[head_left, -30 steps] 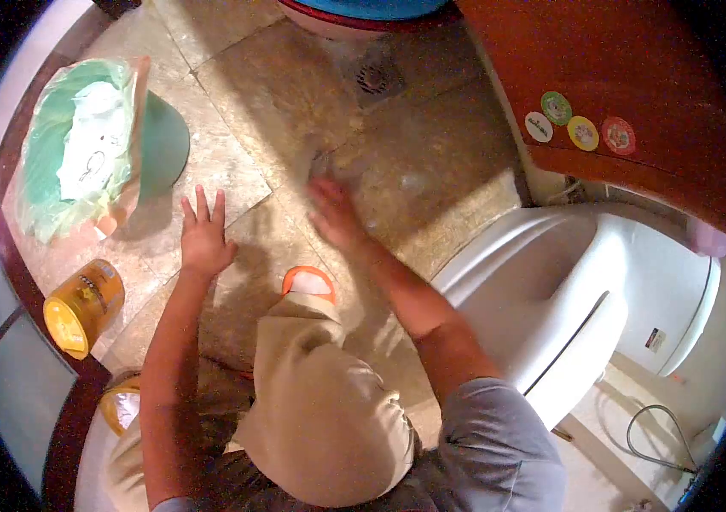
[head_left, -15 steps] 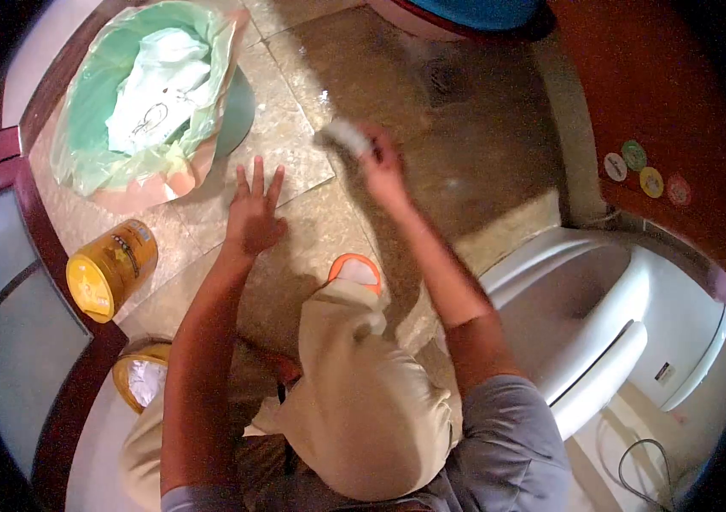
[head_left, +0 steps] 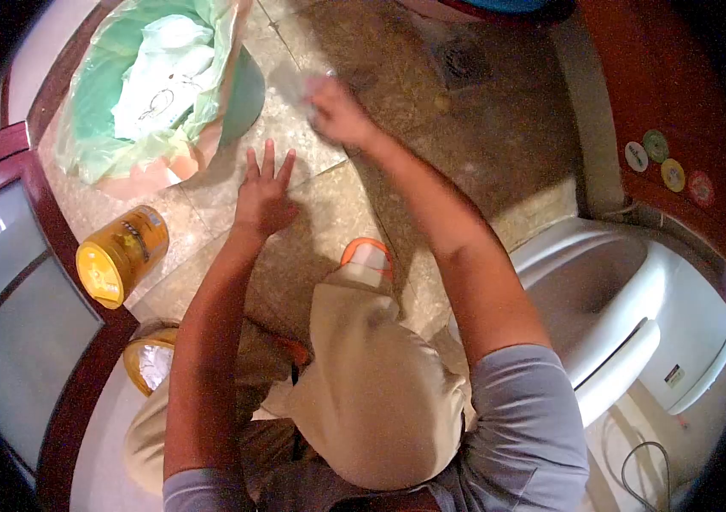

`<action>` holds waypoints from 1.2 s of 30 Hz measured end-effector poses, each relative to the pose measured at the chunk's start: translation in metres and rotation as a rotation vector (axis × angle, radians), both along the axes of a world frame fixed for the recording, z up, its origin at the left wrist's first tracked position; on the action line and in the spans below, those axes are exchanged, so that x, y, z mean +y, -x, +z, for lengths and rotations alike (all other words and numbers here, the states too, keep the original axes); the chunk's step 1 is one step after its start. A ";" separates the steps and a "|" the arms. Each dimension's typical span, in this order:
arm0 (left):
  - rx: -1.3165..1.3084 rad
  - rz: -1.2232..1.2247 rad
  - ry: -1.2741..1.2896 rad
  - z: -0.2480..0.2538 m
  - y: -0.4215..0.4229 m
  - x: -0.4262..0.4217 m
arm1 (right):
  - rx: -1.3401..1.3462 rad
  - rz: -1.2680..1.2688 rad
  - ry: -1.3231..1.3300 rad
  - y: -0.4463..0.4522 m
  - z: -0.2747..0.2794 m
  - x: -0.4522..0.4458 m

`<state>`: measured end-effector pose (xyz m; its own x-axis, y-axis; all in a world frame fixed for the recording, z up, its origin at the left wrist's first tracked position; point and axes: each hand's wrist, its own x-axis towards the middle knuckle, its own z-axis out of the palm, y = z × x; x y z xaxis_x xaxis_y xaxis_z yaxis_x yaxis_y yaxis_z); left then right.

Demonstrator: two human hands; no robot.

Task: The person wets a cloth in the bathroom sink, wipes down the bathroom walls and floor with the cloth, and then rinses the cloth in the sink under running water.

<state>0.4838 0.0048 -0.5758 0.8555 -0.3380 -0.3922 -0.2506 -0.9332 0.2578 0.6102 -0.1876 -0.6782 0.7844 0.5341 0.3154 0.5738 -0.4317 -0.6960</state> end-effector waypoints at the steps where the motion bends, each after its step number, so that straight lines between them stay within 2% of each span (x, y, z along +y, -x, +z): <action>1: 0.007 -0.003 -0.002 -0.002 -0.001 0.003 | 0.026 0.094 0.117 0.023 0.023 -0.005; 2: 0.019 -0.004 -0.006 -0.002 -0.001 0.006 | 0.135 0.174 0.130 0.047 0.032 -0.014; 5: 0.160 -0.028 -0.107 0.015 -0.010 0.008 | 0.172 0.338 0.044 0.106 0.039 -0.068; 6: 0.144 -0.040 -0.105 0.012 -0.009 0.009 | 0.180 0.373 -0.032 0.121 0.035 -0.092; 8: 0.108 -0.065 -0.097 0.006 -0.009 0.015 | 0.236 0.431 0.031 0.139 0.048 -0.138; 9: 0.109 -0.059 -0.099 0.006 -0.009 0.014 | 0.331 0.387 0.202 0.145 0.062 -0.160; 11: 0.112 -0.048 -0.097 0.011 -0.009 0.011 | 0.404 0.368 0.741 0.141 0.107 -0.183; 13: 0.086 -0.039 -0.084 0.017 -0.008 0.008 | 0.175 0.273 1.082 0.146 0.105 -0.226; 15: 0.076 -0.023 -0.062 0.022 -0.008 0.005 | 0.018 0.039 0.966 0.145 0.080 -0.285; 17: 0.048 -0.007 0.011 0.016 -0.007 0.006 | 0.085 -0.188 0.782 0.133 0.073 -0.323; 19: 0.020 -0.008 0.027 0.013 -0.006 0.007 | 0.380 -0.397 0.400 0.141 0.013 -0.372; 21: 0.024 -0.005 0.038 0.014 -0.006 0.006 | 0.339 -0.507 0.410 0.149 0.001 -0.381; 23: 0.033 -0.003 0.043 0.018 -0.008 0.006 | 0.249 -0.620 0.499 0.151 0.000 -0.377; 26: -0.003 -0.016 0.033 0.014 -0.006 0.008 | 0.187 -0.924 0.601 0.168 -0.002 -0.353; 29: 0.013 0.016 0.019 0.016 -0.005 0.003 | 0.133 -1.209 0.605 0.191 -0.013 -0.290; 30: -0.018 0.014 0.012 0.016 -0.005 0.002 | 0.116 -1.232 0.582 0.197 -0.015 -0.261; 32: -0.066 0.003 -0.008 0.014 -0.002 0.000 | 0.095 -1.206 0.506 0.207 -0.013 -0.192; 35: -0.076 0.004 0.023 0.012 -0.002 0.002 | 0.197 -0.995 0.275 0.206 0.023 -0.085; 36: -0.079 -0.001 0.020 0.012 -0.002 0.002 | 0.522 -0.738 0.403 0.194 0.046 -0.061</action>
<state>0.4862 0.0063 -0.5639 0.8832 -0.3466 -0.3161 -0.2723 -0.9275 0.2561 0.4161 -0.2481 -0.6323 0.9525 -0.1534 -0.2630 -0.2718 -0.8177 -0.5074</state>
